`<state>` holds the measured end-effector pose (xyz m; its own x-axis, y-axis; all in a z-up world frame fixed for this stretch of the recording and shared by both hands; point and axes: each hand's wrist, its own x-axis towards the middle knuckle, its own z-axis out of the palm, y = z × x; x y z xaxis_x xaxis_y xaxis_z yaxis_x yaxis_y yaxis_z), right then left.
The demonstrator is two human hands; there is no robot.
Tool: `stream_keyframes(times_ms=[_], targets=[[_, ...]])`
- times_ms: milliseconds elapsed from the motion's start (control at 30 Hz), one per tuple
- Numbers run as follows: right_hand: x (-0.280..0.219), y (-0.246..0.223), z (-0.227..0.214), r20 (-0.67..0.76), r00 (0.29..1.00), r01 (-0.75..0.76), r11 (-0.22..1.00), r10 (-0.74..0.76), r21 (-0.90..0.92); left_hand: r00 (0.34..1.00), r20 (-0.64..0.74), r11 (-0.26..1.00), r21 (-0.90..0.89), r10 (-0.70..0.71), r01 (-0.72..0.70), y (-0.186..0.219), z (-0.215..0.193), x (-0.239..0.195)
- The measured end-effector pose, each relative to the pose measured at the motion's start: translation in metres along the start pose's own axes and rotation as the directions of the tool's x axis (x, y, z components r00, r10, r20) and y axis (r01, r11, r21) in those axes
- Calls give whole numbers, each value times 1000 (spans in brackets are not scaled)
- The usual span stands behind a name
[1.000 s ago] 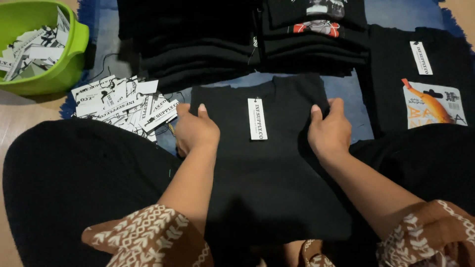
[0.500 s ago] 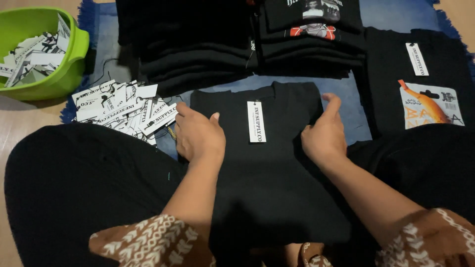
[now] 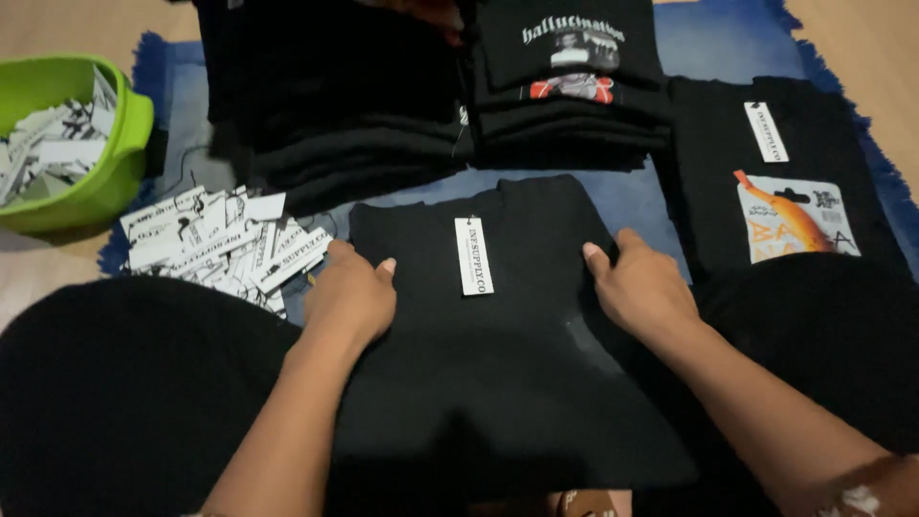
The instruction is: The person sits on the floor and attaches white tags to a stack of black t-shirts. They pick up a tag, thread it through a hole in the shirt's collar, and smooth it down before moving to the next shirt.
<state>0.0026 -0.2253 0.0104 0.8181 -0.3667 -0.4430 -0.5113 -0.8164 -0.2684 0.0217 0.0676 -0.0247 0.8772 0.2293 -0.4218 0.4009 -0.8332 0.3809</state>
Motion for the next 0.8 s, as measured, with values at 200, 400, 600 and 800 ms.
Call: stream_keyframes(times_ms=[200, 400, 600, 800], targets=[[10, 15, -24, -51, 999, 12, 1000, -11, 20, 988, 32, 986, -82, 150, -147, 50, -47, -33], [48, 65, -64, -194, 981, 43, 990, -17, 133, 969, 17, 935, -269, 246, -232, 117, -48, -55], [40, 105, -132, -200, 965, -94, 938, 168, 335, 893, -161, 828, -334, 421, -450, 181, 5, -32], [20, 127, -180, 18, 967, -206, 742, 253, 638, 860, -1, 779, -423, 511, -463, 254, 18, -48]])
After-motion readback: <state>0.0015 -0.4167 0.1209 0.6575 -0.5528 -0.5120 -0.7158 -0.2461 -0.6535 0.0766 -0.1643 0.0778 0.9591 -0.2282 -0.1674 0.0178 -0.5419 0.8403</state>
